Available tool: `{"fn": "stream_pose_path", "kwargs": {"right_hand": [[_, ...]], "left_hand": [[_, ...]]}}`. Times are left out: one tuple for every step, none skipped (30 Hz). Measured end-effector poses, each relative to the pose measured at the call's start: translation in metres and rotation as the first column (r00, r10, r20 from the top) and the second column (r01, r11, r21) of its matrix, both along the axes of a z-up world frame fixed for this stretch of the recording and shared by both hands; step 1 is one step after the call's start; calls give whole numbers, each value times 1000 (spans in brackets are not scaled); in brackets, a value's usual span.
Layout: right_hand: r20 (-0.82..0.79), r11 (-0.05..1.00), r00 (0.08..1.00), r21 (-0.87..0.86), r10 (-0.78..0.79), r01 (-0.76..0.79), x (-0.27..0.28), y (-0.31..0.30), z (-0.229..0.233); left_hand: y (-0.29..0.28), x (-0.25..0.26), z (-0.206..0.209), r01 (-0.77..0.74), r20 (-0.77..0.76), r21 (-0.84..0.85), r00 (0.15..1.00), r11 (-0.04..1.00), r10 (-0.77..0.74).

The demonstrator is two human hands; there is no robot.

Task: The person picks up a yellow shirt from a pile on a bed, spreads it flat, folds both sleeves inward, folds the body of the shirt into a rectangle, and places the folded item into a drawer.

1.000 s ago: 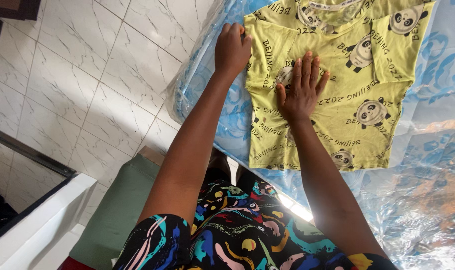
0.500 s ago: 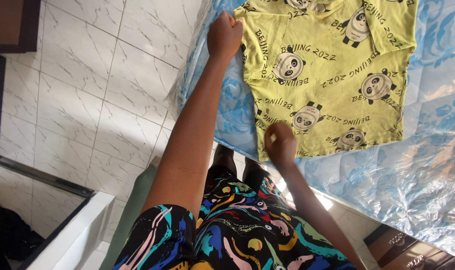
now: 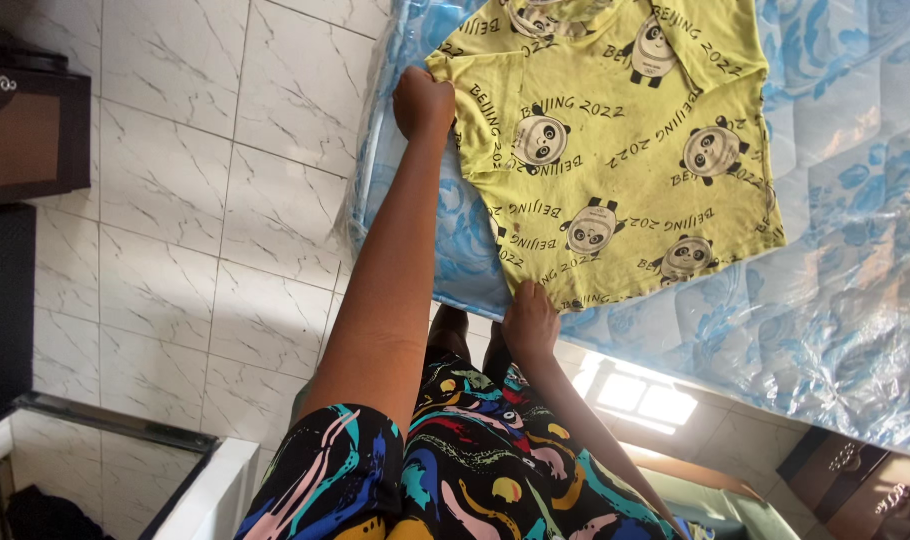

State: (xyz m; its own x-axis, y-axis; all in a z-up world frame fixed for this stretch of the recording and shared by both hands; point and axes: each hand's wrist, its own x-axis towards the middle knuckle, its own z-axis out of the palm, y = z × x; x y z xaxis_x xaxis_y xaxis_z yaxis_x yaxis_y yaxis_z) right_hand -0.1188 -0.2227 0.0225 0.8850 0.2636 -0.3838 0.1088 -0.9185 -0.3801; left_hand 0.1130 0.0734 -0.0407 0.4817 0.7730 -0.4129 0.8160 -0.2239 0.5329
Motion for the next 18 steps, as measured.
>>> {"fn": "stream_pose_path", "kwargs": {"right_hand": [[-22, 1000, 999, 0, -26, 27, -1, -1, -1], [-19, 1000, 999, -3, -30, 30, -2, -2, -1], [-14, 999, 999, -5, -32, 31, -1, -2, 0], [-8, 999, 999, -6, -33, 33, 0, -2, 2], [-34, 998, 999, -59, -36, 34, 2, -1, 4], [-61, 993, 997, -112, -41, 34, 4, 0, 5], [-91, 986, 995, -163, -49, 34, 3, 3, 7], [-74, 985, 997, -172, -32, 19, 4, 5, 8], [-57, 983, 998, -183, -16, 5, 5, 5, 9], [-40, 981, 999, -195, 0, -8, 5, 6, 9], [-33, 982, 999, -187, 5, -11, 5, 6, 10], [-25, 984, 1000, -179, 9, -14, 5, 6, 11], [-17, 985, 1000, -171, 17, -20, 5, 5, 13], [-8, 985, 1000, -169, 24, -25, 4, 5, 15], [1, 985, 999, -168, 33, -33, 3, 4, 17], [10, 985, 999, -167, 42, -40, 1, 2, 18], [26, 988, 999, -148, 40, -35, -1, 1, 20], [43, 991, 998, -130, 36, -31, -6, -1, 21]], "left_hand": [[0, -1, 2, 25, -41, -9, 999, 1000, -25], [0, -2, 3, 23, -41, 6, 999, 1000, -23], [0, -1, 4, 19, -37, 22, 999, 1000, -18], [-1, 0, 4, 14, -33, 38, 999, 999, -13], [0, 1, 5, 10, -25, 35, 1000, 999, -9], [1, 1, 5, 6, -18, 33, 1000, 999, -6], [3, 0, 5, 6, -15, 31, 1000, 999, -5], [6, -2, 5, 13, 2, 52, 1000, 999, -13], [8, -4, 4, 22, 18, 71, 1000, 997, -23], [10, -7, 3, 30, 34, 89, 999, 996, -34], [12, -9, 1, 27, 48, 81, 998, 996, -31], [16, -12, 0, 24, 62, 73, 998, 997, -28], [19, -16, -2, 18, 75, 64, 997, 998, -22], [22, -19, -5, -22, 83, 55, 996, 998, 17], [25, -23, -8, -63, 91, 45, 994, 997, 58], [27, -29, -12, -104, 99, 34, 990, 994, 100], [29, -36, -16, -137, 130, 10, 982, 991, 135], [32, -46, -21, -169, 161, -16, 972, 985, 170]]}}
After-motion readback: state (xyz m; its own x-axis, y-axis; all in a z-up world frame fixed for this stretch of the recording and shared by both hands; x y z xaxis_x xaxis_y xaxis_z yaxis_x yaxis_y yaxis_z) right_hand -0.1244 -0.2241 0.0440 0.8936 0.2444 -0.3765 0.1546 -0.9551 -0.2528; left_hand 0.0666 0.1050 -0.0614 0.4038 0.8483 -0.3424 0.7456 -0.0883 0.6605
